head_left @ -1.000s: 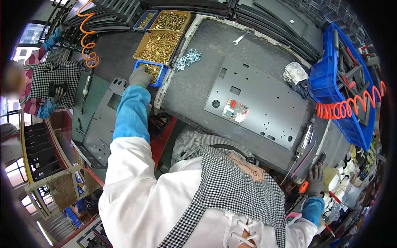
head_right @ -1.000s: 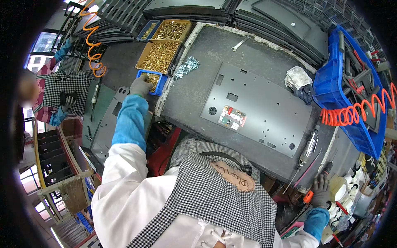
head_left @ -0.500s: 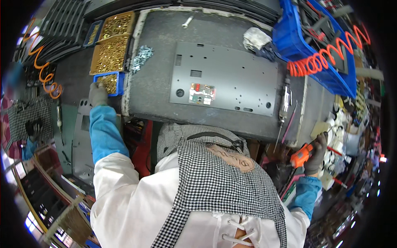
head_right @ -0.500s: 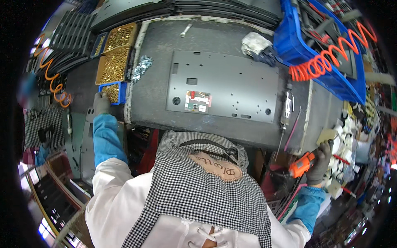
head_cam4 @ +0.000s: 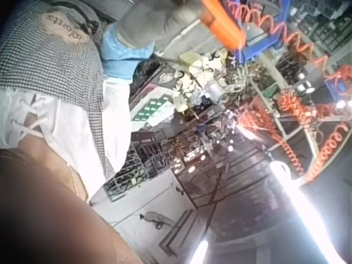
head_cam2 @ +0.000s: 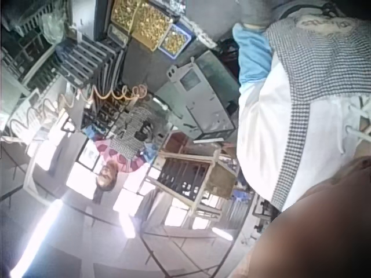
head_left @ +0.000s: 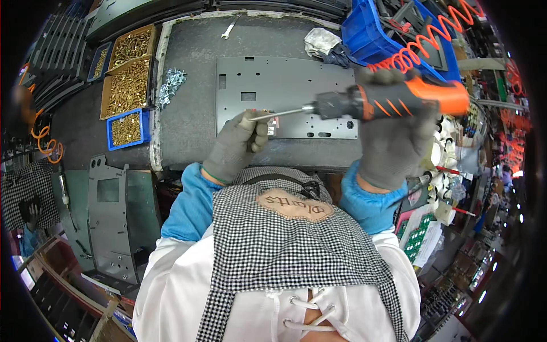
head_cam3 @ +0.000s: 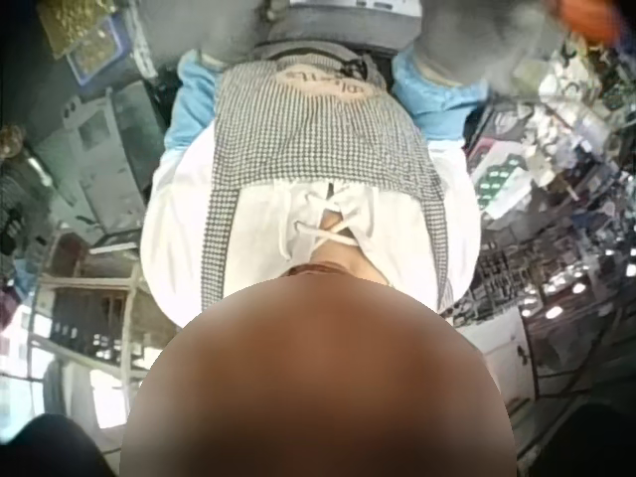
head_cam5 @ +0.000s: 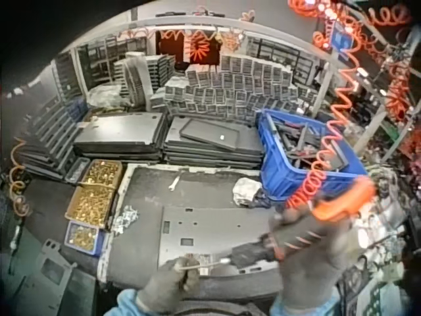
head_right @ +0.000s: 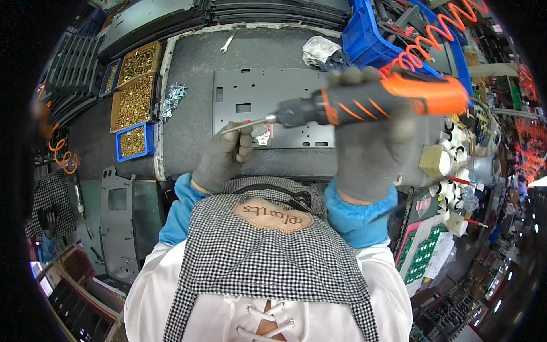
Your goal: Assembling electronic components and mechanical parts onto a metal chassis using a screwdriver and pneumatic tools.
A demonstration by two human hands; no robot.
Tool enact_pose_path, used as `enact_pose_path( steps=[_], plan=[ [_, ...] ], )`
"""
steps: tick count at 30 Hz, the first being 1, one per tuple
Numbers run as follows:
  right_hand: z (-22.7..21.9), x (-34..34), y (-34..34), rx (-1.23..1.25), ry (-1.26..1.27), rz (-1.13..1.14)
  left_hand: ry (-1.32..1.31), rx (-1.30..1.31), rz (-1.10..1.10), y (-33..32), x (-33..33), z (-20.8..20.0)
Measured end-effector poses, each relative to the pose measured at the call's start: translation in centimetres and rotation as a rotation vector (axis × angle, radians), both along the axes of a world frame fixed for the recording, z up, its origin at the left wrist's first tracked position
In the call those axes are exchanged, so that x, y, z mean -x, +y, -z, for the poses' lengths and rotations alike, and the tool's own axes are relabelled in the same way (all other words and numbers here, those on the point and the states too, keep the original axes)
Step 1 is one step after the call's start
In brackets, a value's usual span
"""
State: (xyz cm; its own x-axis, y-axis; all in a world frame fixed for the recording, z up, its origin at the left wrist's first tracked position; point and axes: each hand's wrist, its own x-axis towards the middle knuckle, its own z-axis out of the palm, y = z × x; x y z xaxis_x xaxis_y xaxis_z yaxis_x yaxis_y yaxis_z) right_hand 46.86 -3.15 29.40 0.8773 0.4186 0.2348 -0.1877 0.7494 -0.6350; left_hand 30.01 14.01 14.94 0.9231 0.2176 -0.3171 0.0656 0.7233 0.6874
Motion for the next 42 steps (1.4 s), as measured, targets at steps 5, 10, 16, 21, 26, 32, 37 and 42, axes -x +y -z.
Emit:
enact_pose_path(
  steps=[5, 10, 16, 21, 26, 32, 37, 42],
  plan=[
    [3.0, 1.4, 0.4, 0.331, -0.191, 0.035, 0.008, -0.081, 0.087, 0.5, 0.6, -0.4],
    [3.0, 2.1, 1.6, 0.209, -0.322, 0.061, -0.028, -0.072, 0.111, 0.9, 0.2, 0.2],
    [3.4, 3.5, 2.0, 0.153, -0.177, 0.109, -0.020, -0.179, 0.135, 1.6, -0.1, 0.5],
    [3.7, 3.3, 2.0, 0.188, -0.145, 0.117, 0.006, -0.172, 0.092, 1.4, 0.0, -0.6],
    [3.8, 3.1, 2.1, 0.298, 0.126, 0.192, 0.132, -0.341, 0.042, 1.6, 1.1, 1.1],
    [6.3, 4.3, 2.9, 0.291, 0.051, 0.209, 0.123, -0.701, 0.053, 3.2, 1.6, 4.2],
    [9.4, 5.8, 3.6, 0.473, -0.158, 0.206, 0.188, -1.691, 0.160, 4.7, 1.4, 5.6],
    [10.5, 6.9, 4.2, 0.546, -0.271, 0.142, 0.139, -1.823, 0.303, 4.3, -0.1, 6.1]
  ],
)
